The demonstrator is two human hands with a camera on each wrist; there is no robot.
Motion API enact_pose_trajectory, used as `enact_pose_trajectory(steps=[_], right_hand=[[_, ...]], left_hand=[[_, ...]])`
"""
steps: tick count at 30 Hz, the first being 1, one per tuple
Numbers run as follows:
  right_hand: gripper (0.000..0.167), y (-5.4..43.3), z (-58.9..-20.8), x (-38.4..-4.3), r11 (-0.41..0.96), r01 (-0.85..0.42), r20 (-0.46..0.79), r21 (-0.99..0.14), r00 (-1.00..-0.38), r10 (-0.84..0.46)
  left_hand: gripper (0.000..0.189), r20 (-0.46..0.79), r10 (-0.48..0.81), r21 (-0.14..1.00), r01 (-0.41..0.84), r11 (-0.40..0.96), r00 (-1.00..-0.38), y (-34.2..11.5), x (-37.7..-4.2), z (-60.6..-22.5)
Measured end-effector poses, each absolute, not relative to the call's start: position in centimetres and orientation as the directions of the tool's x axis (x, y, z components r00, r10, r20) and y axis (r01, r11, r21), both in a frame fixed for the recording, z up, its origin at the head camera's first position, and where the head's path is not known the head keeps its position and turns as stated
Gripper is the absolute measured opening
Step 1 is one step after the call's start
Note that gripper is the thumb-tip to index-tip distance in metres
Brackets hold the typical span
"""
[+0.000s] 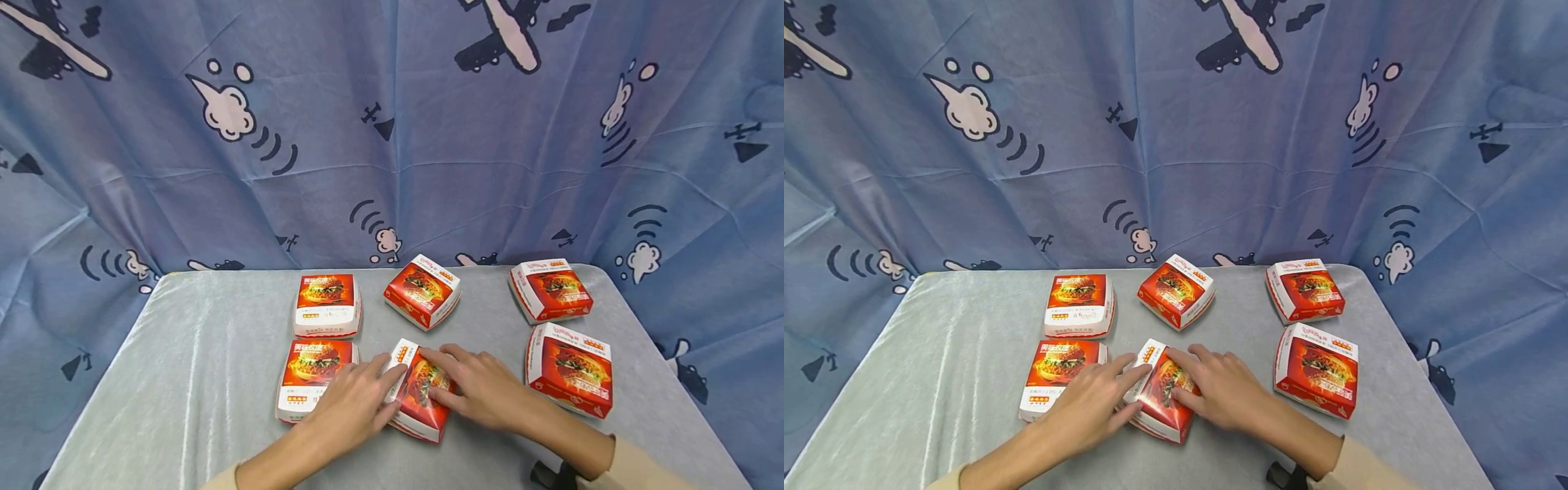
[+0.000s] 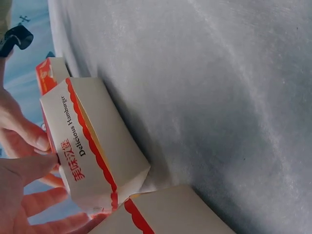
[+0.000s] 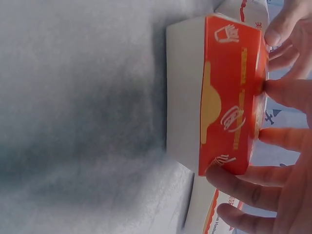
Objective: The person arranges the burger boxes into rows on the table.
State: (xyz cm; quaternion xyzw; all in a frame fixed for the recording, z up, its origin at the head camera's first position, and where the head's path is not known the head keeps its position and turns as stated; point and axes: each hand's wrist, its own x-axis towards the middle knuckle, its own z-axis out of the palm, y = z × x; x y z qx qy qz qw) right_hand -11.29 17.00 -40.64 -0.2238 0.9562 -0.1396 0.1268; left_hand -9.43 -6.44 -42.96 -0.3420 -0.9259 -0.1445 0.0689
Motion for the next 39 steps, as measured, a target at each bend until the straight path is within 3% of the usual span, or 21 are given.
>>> enact_pose_trajectory(steps=[11, 18, 31, 39], right_hand=[[0.068, 16.7, -40.7, -10.9, 0.884, -0.324, -0.165, -0.337, -0.904, -0.395], [0.080, 16.5, -40.5, -10.4, 0.887, -0.179, -0.269, -0.427, -0.911, -0.313], [0.090, 17.1, -40.7, -11.1, 0.855, -0.186, -0.343, -0.484, -0.859, -0.380], [0.087, 17.1, -41.0, -11.5, 0.835, -0.230, -0.337, -0.500, -0.836, -0.432]], left_hand=[[0.051, 0.204, 0.620, 0.176, 0.652, 0.738, -0.757, -6.1, -9.2, -43.0], [0.052, 0.225, 0.617, 0.137, 0.651, 0.747, -0.754, -5.9, -9.2, -42.9], [0.037, 0.285, 0.600, 0.148, 0.653, 0.743, -0.748, -6.1, -9.7, -42.5], [0.053, 0.163, 0.596, 0.240, 0.618, 0.749, -0.786, -6.2, -10.0, -42.2]])
